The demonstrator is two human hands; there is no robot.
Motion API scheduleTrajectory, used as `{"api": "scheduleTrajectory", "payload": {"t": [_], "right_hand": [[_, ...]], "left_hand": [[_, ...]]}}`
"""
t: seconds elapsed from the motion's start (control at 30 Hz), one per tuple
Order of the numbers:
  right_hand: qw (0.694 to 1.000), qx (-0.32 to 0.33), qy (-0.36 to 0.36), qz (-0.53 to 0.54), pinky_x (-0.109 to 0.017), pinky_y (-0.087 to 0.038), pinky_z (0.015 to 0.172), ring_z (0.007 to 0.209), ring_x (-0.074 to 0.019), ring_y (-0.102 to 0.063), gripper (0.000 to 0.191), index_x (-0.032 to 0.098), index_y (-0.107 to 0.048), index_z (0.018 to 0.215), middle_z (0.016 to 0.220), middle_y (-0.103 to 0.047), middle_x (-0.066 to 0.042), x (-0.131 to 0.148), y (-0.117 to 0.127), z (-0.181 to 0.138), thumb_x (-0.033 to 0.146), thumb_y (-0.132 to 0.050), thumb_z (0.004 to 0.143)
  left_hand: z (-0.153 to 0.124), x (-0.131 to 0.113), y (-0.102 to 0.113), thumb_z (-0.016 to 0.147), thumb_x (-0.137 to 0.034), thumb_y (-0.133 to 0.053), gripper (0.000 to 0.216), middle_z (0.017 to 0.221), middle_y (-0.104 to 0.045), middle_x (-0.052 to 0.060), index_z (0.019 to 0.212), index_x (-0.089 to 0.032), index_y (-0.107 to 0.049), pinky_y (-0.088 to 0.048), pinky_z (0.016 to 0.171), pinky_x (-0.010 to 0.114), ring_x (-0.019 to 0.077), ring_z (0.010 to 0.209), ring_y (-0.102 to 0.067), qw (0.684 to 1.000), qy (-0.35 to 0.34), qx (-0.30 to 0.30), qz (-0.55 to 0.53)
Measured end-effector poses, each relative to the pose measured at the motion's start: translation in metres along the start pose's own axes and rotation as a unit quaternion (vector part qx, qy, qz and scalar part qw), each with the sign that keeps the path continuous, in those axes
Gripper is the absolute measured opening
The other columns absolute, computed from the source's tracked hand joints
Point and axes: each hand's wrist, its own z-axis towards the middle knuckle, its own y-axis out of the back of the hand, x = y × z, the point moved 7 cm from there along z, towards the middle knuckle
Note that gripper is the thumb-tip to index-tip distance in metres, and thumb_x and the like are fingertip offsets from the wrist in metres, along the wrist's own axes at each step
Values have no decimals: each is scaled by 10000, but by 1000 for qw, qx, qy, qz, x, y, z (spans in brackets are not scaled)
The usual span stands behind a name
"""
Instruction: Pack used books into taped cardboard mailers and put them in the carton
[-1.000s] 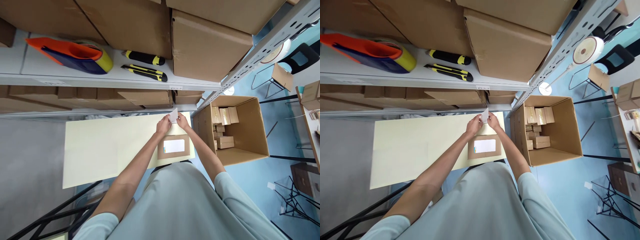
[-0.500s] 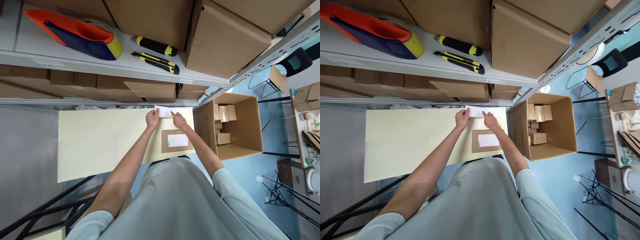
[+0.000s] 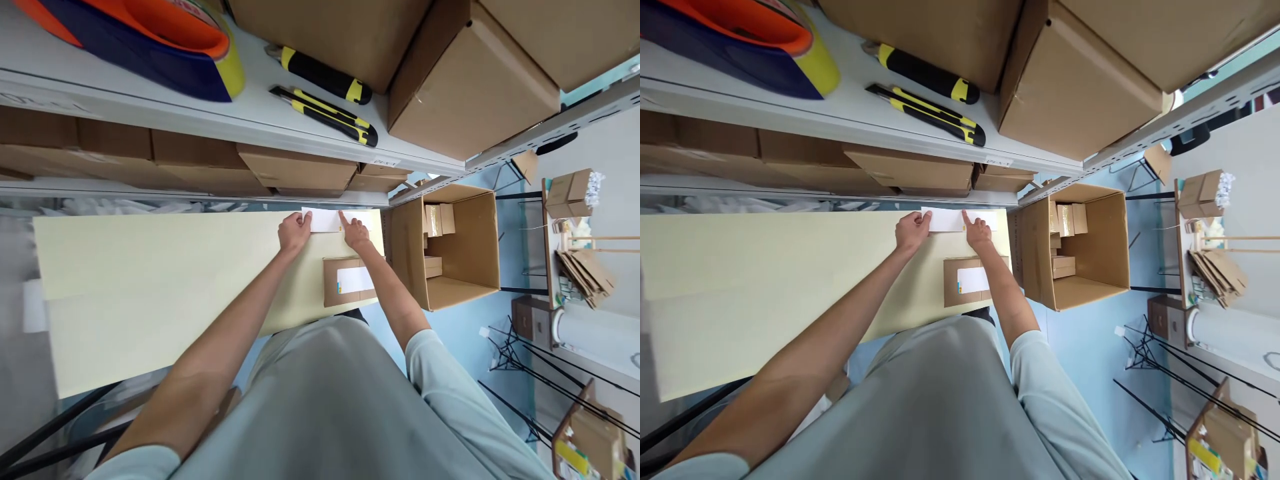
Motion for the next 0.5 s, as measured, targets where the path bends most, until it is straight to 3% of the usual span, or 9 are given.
{"api": "scheduleTrajectory", "payload": {"t": [0.17, 0.5], "right_hand": [[1000, 6, -14, -22, -489, -501, 1173, 1394, -326, -555, 848, 333, -100, 1814, 1542, -546, -208, 3, -1, 1, 102, -428, 1067], [998, 7, -48, -30, -477, -499, 1171, 1378, -321, -581, 893, 339, -81, 1814, 1551, -520, -214, 8, -4, -2, 69, -433, 1039]], "left_hand": [[7, -4, 4, 991, -554, -586, 361, 891, -777, 69, 851, -235, -677, -485, 791, 301, 247, 901, -707, 1000, -14, 3, -21], [-1, 4, 9, 981, -447, -619, 310, 849, -796, 82, 800, -221, -730, -515, 797, 351, 281, 850, -762, 999, -20, 38, -2]]}}
